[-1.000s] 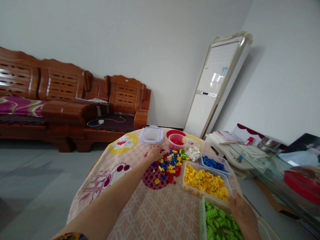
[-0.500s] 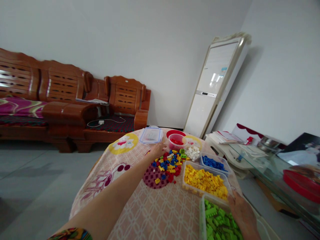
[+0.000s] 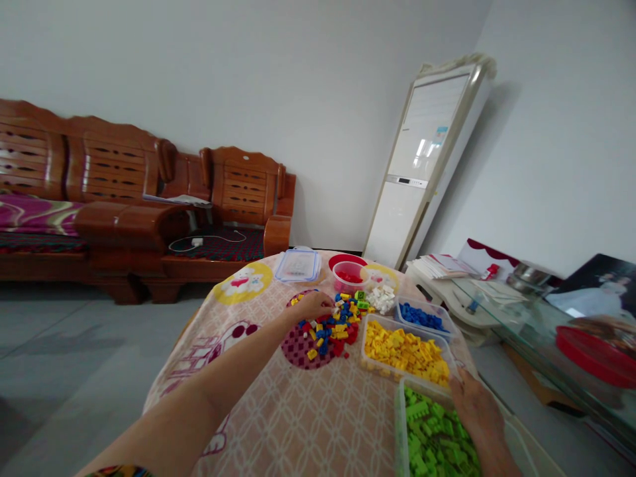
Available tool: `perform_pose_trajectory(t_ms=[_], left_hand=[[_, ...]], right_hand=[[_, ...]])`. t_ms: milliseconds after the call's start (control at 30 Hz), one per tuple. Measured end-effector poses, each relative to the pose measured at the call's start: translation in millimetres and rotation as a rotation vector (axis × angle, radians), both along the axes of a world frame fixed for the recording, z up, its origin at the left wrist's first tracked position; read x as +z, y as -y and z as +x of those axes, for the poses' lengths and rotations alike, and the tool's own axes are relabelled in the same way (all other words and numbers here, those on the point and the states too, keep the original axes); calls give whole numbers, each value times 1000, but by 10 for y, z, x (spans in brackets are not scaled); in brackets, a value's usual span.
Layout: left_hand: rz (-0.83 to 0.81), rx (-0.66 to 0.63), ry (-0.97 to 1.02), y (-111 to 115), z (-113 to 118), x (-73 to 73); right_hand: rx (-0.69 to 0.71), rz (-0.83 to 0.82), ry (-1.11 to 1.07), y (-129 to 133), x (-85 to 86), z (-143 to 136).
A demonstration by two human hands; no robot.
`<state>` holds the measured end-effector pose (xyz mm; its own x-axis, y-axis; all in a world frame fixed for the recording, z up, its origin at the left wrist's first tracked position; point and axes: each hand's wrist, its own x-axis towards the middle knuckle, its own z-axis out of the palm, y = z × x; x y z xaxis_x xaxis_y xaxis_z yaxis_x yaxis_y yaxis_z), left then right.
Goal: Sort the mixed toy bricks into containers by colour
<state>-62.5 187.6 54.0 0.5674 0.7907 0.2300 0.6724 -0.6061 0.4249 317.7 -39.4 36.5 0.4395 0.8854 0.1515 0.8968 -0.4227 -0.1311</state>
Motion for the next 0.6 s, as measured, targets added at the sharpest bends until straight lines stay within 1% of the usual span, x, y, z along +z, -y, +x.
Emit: perform_pose_trajectory(t_ms=[67,133,233,333,433,533,567,600], left_hand=[[44,15,16,-19,78,30],[100,20,24,-56,220,29],[99,31,-16,-106,478,-32],[89,94,-33,-113,657,-99],[81,141,-15,-69,693,-93],[121,189,0,-5,680,-28],[160,166,15,12,688,-6],[202,113,30,24,709,12]], right_hand=[[-3,7,0,-5,7,-4],[-24,2,-1,-5,20,-13],[-35,-26,-8,7,38,-28],[-26,-27,-16,22,45,-38],[-27,-21,-9,29,50,-49],[-40,-42,-10,27,69,-69],[-45,-47,-14,26,77,-77],[-47,-50,-17,26,85,-85]])
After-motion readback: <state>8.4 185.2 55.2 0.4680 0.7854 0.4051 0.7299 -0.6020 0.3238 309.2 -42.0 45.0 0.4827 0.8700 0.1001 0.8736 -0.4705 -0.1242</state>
